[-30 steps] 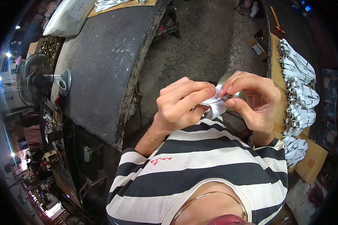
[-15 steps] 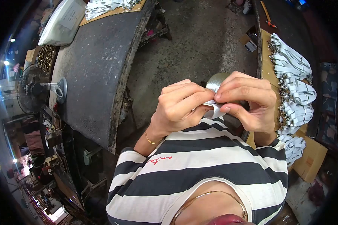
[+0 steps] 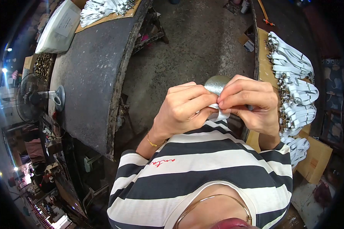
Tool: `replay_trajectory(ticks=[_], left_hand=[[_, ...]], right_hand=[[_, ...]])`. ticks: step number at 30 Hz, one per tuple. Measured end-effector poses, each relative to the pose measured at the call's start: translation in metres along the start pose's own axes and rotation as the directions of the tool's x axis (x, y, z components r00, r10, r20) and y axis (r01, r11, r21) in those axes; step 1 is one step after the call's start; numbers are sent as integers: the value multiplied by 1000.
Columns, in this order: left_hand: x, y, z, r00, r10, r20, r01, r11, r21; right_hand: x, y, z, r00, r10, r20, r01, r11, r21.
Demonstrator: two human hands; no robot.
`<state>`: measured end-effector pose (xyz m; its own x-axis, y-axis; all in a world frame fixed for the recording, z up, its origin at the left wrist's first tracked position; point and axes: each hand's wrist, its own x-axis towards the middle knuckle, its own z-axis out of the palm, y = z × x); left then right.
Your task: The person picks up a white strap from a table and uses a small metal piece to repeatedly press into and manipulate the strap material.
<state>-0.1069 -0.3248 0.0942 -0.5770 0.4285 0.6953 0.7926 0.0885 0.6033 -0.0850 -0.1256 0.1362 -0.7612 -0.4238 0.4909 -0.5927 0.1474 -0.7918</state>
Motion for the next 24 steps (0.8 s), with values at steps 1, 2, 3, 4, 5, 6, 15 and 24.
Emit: replay_trajectory(ticks=[1,2,3,4,5,6,15,24], left_hand=[[1,0,1,1000,3,13,-4,1000,11],[1,0,1,1000,4,12,-4,1000,14],[1,-1,2,1000,-2,12,1,998,57],[1,-2,3,1000,-7,12,6,995,99],[1,-3,3,1000,-6,10,5,995,101],[-1,-4,4,1000,-22,-1,22,993,119],[-9,1,2,995,-65,-73,72,993,98],[-14,6,-13,980,-197,-1,197,980,-10]], right_hand=[[0,-1,0,1000,12,6,-12,1000,-20],[0,-1,2,1000,10,7,-10,1000,-19],[0,-1,5,1000,11,-21,-12,998,-66],[0,0,8,999,11,-50,-17,993,-114],[0,3,11,999,9,-48,-14,993,-115],[-1,6,16,996,12,-92,-22,994,-109],[-9,18,19,958,286,-31,-247,872,423],[-3,10,17,970,242,22,-239,933,270]])
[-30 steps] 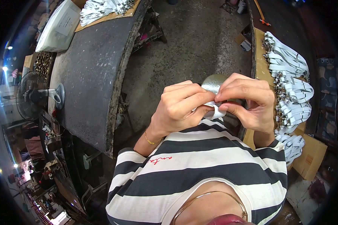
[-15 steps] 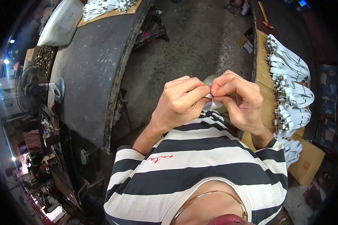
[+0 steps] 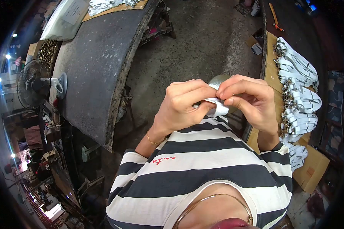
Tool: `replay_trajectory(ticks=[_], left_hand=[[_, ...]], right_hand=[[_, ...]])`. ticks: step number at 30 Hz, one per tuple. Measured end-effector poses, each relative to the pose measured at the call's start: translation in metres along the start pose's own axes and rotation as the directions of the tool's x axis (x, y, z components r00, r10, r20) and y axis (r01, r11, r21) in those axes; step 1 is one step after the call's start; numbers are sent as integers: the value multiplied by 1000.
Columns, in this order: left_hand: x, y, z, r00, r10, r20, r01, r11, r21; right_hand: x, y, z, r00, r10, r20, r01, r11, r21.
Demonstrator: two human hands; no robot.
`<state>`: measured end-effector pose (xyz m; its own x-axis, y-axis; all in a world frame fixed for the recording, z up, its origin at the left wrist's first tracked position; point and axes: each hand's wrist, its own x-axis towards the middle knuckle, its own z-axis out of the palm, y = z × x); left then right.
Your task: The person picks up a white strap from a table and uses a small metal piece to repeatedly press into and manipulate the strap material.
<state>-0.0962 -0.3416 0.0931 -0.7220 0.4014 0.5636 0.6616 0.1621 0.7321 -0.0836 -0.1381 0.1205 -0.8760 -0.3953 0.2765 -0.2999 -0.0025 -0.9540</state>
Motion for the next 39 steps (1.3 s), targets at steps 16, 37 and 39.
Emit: replay_trajectory(ticks=[16,37,39], left_hand=[[-19,3,-16,989,-59,132,52,997,54],[-24,21,-11,993,79,-88,-71,993,91],[-25,20,-10,993,85,-87,-77,993,89]], right_hand=[[0,6,23,977,-205,52,211,954,-211],[-4,3,21,1000,-17,-11,20,930,367],[-1,-1,17,980,-170,106,164,984,64]])
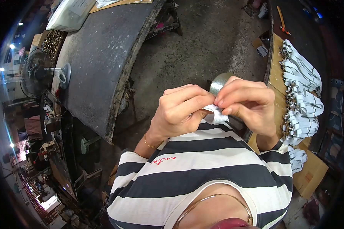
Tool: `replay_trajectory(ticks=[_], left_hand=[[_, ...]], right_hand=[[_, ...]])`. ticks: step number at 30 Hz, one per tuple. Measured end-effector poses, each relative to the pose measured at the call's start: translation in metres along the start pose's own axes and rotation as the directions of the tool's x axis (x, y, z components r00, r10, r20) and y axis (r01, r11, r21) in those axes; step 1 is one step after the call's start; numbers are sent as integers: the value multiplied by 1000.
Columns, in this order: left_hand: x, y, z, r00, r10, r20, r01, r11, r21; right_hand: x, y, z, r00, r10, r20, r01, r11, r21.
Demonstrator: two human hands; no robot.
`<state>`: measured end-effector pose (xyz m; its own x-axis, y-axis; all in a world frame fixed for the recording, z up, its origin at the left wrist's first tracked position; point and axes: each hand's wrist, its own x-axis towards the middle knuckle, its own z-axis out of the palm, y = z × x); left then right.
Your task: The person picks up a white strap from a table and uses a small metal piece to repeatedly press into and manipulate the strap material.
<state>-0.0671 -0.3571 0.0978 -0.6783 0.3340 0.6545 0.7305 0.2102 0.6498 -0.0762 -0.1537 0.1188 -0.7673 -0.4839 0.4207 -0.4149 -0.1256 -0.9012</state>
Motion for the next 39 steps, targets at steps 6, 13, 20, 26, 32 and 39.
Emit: replay_trajectory(ticks=[6,13,20,26,32,39], left_hand=[[-5,-1,0,997,36,68,-40,997,60],[1,-2,-2,996,78,40,-84,979,186],[-1,-4,-3,999,32,-6,-30,985,169],[-1,-6,-4,1000,10,3,-10,992,125],[2,-9,-6,1000,16,-7,-14,989,146],[3,-18,-4,991,124,45,-130,979,160]], right_hand=[[2,-22,7,1000,0,14,5,950,-313],[3,2,20,993,-59,-102,36,976,-216],[3,12,20,994,50,-102,-39,994,107],[7,7,10,992,18,-123,6,982,187],[11,-1,7,997,62,-51,-65,996,-60],[17,-8,6,999,34,39,-19,940,-342]])
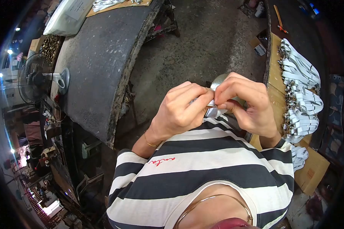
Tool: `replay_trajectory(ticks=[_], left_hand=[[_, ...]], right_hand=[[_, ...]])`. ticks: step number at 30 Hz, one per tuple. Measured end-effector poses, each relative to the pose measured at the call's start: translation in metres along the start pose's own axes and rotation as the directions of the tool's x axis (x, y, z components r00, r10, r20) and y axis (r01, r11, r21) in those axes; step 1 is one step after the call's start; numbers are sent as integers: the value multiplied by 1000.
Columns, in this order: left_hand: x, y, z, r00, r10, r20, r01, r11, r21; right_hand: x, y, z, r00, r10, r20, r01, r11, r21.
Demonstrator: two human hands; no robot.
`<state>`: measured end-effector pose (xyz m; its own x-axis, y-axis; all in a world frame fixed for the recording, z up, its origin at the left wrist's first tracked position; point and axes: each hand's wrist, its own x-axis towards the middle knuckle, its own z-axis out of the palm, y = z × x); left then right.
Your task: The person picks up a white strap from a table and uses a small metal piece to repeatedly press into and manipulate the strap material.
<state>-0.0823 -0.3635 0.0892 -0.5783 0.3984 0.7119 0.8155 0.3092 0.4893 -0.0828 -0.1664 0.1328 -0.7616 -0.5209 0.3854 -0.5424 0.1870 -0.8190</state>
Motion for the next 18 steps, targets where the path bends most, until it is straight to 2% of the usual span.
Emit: replay_trajectory(ticks=[5,10,12,13,15,17,18], left_hand=[[-3,-2,2,1000,25,8,-25,1000,0],[2,-3,6,998,-13,-62,11,999,-41],[5,-2,5,998,-25,-60,21,998,-58],[5,-2,4,998,-36,-56,32,997,-74],[4,-5,3,997,-55,-50,52,996,-73],[4,-5,3,996,-76,-41,73,994,-76],[5,-5,2,996,-76,-39,72,994,-82]], right_hand=[[-4,8,10,999,36,-40,-30,990,135],[-6,16,13,994,28,-104,0,964,265],[-6,13,10,989,124,-83,-77,901,427],[-6,13,9,989,125,-82,-78,901,426],[-5,11,4,973,109,-203,14,852,524],[-4,9,-2,965,141,-219,-3,846,534],[-2,10,-5,974,98,-204,9,885,465]])
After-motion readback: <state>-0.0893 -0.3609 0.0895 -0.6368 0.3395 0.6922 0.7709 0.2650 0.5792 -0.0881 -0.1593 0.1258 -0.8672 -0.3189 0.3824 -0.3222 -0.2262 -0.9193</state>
